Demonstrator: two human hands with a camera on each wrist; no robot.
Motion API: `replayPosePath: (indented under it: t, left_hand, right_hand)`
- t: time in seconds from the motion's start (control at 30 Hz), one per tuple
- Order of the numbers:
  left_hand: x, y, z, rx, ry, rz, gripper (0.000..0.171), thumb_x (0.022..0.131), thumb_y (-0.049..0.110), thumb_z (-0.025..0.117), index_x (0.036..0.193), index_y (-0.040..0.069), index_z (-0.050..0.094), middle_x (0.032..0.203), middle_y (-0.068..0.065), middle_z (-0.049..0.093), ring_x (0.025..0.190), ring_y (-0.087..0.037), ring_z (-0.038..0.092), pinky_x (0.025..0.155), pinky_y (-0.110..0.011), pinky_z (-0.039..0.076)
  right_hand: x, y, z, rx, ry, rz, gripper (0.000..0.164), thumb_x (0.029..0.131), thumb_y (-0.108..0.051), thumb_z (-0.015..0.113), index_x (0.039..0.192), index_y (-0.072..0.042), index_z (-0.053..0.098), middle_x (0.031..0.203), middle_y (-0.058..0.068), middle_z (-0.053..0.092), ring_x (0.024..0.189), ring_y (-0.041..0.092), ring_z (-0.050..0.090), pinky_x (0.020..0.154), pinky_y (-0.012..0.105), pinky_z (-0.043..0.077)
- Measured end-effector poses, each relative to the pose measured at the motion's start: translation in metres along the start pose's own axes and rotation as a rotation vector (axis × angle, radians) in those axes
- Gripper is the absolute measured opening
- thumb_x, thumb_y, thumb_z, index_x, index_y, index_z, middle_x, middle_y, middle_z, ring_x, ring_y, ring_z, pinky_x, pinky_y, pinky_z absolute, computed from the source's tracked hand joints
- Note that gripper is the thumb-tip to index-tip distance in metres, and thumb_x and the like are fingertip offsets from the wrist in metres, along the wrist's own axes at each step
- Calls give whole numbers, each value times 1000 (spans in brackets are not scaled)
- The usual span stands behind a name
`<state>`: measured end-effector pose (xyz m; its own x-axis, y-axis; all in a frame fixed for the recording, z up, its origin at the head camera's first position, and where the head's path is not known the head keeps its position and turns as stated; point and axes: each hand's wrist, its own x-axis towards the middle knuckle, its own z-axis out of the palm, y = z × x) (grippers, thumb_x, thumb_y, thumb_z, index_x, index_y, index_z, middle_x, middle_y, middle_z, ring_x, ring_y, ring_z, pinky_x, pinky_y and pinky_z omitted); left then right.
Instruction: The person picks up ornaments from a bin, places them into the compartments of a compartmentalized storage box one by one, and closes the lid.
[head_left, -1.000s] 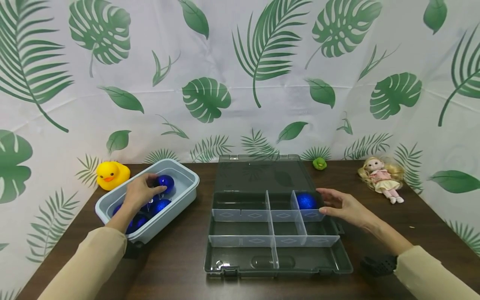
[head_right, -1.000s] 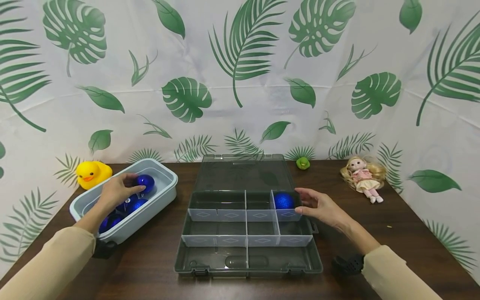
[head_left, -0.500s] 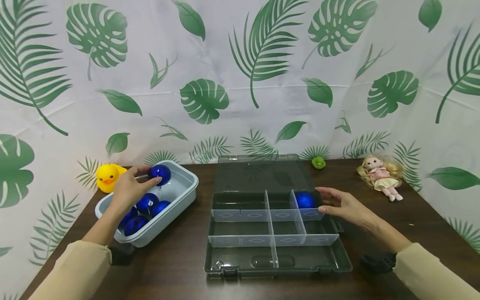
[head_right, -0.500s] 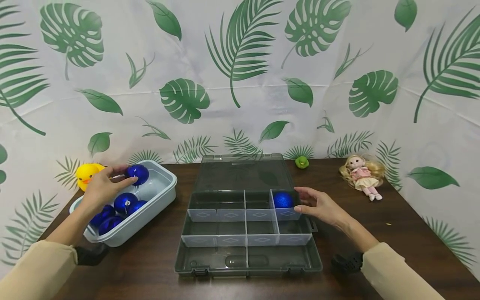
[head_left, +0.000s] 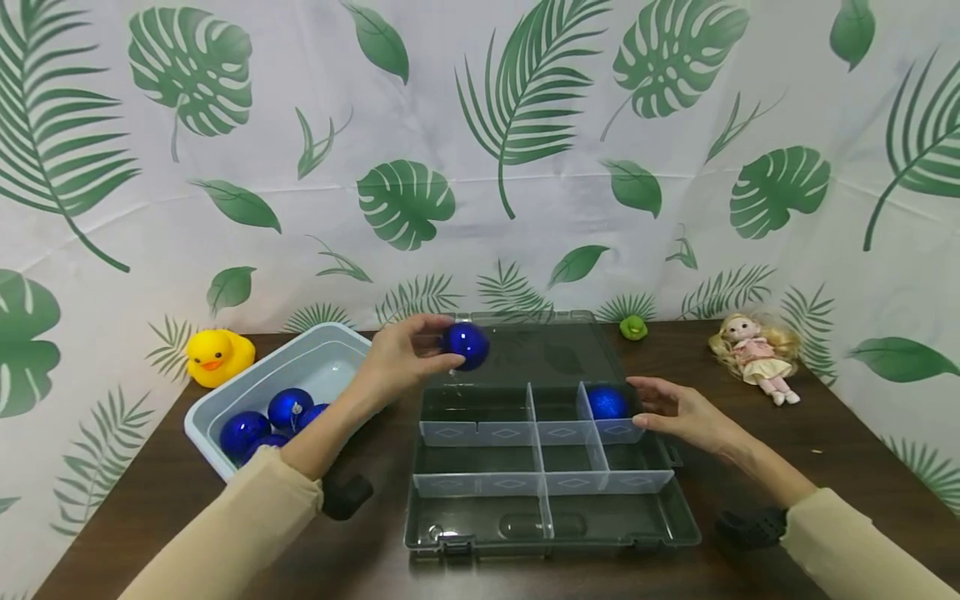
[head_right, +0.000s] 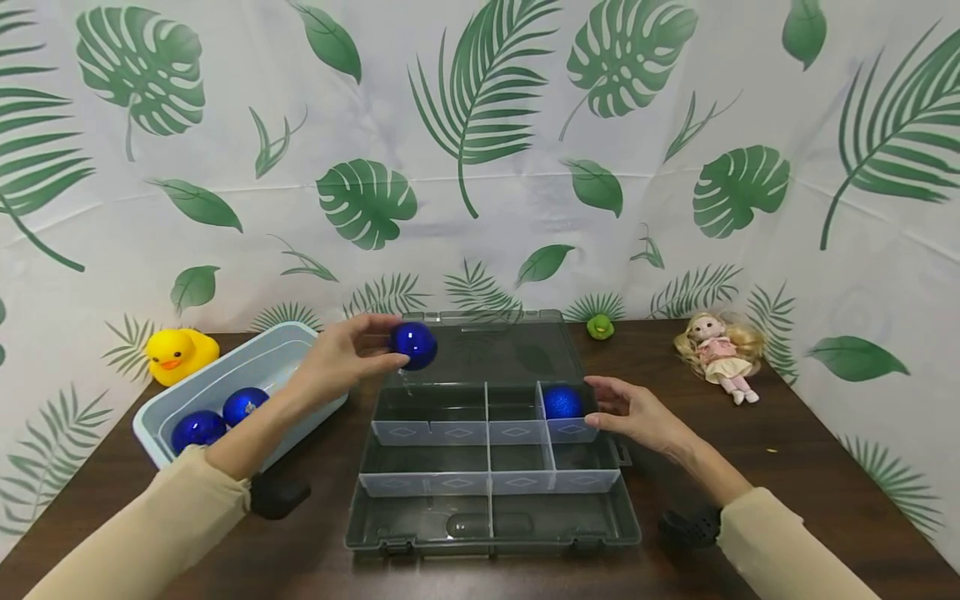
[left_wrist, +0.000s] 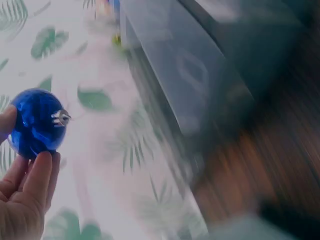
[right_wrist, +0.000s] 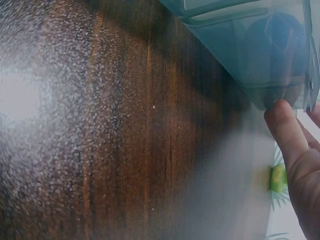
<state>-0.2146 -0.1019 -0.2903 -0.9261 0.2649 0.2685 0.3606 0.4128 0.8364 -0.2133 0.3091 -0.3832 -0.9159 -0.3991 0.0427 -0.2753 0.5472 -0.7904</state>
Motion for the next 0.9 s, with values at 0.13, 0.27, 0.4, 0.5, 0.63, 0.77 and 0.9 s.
replayPosePath:
  t: [0.13,0.27,0.4,0.5,0.63,0.77,0.9]
  left_hand:
    - [18,5,35,-46,-108,9,46,79,9,76,121,1,58,119,-17,63,107,-29,63,84,-34,54]
    - [29,8,57,-70,-187,-1,47,81,12,74,124,5,57,122,-13,63,110,-24,62,86,-34,53]
    - [39,16,69,-102,-228,38,46,82,12,74,124,5,57,123,-12,62,112,-24,61,89,-33,52]
    - [43,22,75,-126,-266,68,46,82,11,73,124,4,57,124,-13,61,113,-26,60,89,-32,52]
    - [45,20,86,-135,-329,79,46,82,9,73,125,4,57,126,-13,60,114,-26,60,90,-31,51]
    - [44,11,97,-103,-380,84,46,81,8,73,124,4,57,125,-13,60,113,-25,60,89,-28,51]
    - [43,2,103,-67,-414,62,46,80,7,74,123,4,58,123,-13,62,110,-25,62,87,-27,52]
  right_hand:
    - [-1,3,1,10,8,-1,60,91,-15,63,140,4,36,137,31,42,119,48,47,90,39,50]
    - [-1,4,2,15,6,-6,60,90,-16,63,140,4,36,137,31,42,120,47,47,91,39,50]
    - [0,4,1,18,5,-4,61,90,-17,64,140,3,36,138,30,42,121,47,46,92,39,49]
    - [1,3,0,20,9,-1,60,90,-17,64,140,3,36,138,30,42,121,47,45,93,39,49]
    - [2,3,0,21,11,3,61,90,-16,64,140,4,36,137,31,42,121,47,46,93,39,49]
    - [1,3,1,21,9,14,61,90,-17,64,140,5,36,137,31,42,120,47,47,92,39,49]
    - [1,3,2,13,17,16,61,89,-17,65,140,4,37,136,30,43,120,46,47,92,39,50]
